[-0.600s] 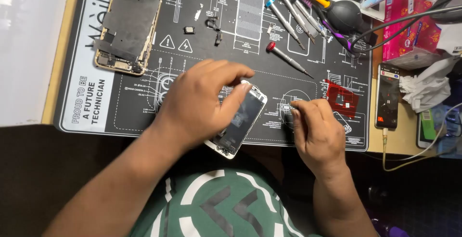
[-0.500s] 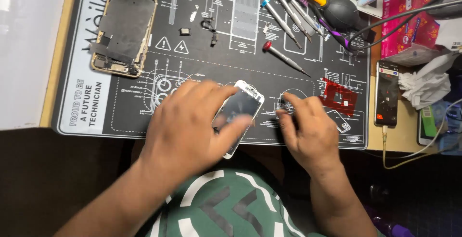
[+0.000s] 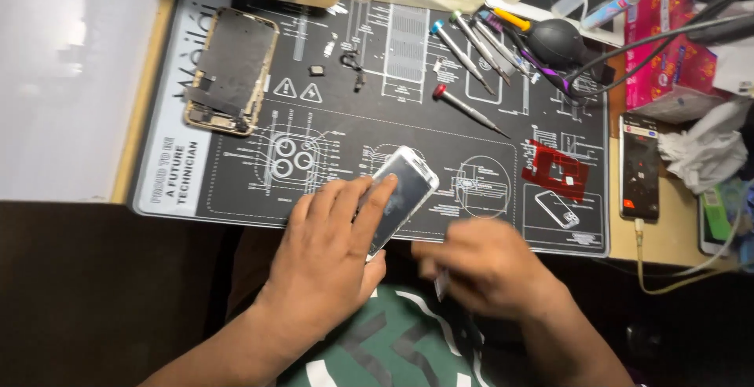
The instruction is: Assembling internal components like the front camera and sensors onto a new mobile phone screen assembly using tweezers and a spudger.
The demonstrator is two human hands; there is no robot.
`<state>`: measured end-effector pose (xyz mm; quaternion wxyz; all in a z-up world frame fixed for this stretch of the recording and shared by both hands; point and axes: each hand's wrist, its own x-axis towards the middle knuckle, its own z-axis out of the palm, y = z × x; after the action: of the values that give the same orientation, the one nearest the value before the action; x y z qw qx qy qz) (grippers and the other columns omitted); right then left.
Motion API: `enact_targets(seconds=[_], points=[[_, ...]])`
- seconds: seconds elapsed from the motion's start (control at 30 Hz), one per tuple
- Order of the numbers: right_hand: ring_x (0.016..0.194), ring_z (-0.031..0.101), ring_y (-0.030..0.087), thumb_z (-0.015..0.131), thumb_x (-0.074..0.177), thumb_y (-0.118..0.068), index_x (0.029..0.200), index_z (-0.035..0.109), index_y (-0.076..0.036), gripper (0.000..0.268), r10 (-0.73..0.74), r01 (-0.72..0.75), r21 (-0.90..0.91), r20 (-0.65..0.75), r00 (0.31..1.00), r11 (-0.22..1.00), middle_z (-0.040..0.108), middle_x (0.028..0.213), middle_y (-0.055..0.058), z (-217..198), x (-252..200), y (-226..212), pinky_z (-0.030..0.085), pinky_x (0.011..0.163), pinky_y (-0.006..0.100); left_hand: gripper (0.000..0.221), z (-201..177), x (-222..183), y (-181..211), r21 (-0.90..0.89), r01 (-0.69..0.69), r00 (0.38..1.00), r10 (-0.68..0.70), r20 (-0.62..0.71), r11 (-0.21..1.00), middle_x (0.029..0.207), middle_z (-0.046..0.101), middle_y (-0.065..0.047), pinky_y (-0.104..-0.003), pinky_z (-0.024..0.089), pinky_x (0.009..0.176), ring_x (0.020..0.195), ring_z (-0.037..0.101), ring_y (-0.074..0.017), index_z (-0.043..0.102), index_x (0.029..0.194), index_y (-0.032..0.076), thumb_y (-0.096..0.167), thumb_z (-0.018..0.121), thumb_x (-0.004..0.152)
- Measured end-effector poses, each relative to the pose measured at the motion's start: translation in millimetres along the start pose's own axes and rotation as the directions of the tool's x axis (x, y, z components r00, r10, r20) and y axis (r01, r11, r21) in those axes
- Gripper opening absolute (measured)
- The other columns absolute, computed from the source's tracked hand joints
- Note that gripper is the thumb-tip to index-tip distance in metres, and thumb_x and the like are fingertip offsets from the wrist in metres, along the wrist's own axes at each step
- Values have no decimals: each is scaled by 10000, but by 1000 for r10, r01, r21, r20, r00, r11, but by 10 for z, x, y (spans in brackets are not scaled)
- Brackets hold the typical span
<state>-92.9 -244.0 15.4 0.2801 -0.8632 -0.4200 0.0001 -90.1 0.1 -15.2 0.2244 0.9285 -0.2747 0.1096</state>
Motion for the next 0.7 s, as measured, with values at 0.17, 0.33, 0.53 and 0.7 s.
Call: enact_targets(seconds=[0.17,0.33,0.53,0.7], points=[[645,486,179,508,1000,-426,1299,644,-60,492,283,-257,239,-78,956,936,494,741,29,27,-329,87,416,628,313,829,-157,58,-137,-259,119,987,-86,136,959,1396,529,-119,-482,434,996,1216,518,-315,399,1529,105,212,672,754],[723,559,126,495,1030,-98,1227,663,-107,259,538,-496,217,-239,808,841,617,979,28,-6,-412,179,465,693,234,984,-218,137,-202,-335,264,925,-140,353,904,1365,505,-70,-476,403,1044,1205,467,-282,250,1617,127,238,745,775],[769,537,123,586,997,-6,1364,607,-92,378,411,-368,184,-354,840,911,577,936,43,-8,-504,249,464,692,228,941,-268,262,-284,-248,194,920,-89,381,949,1235,543,-66,-462,429,1003,1128,494,-293,290,1614,147,264,732,791],[1071,622,134,471,1044,-228,1499,517,-75,482,636,-588,244,-294,713,772,625,1090,16,-131,-288,79,367,1203,328,920,-193,331,-353,-206,187,966,-142,216,960,1223,598,-58,-463,424,995,1126,538,-284,336,1594,161,316,741,783]])
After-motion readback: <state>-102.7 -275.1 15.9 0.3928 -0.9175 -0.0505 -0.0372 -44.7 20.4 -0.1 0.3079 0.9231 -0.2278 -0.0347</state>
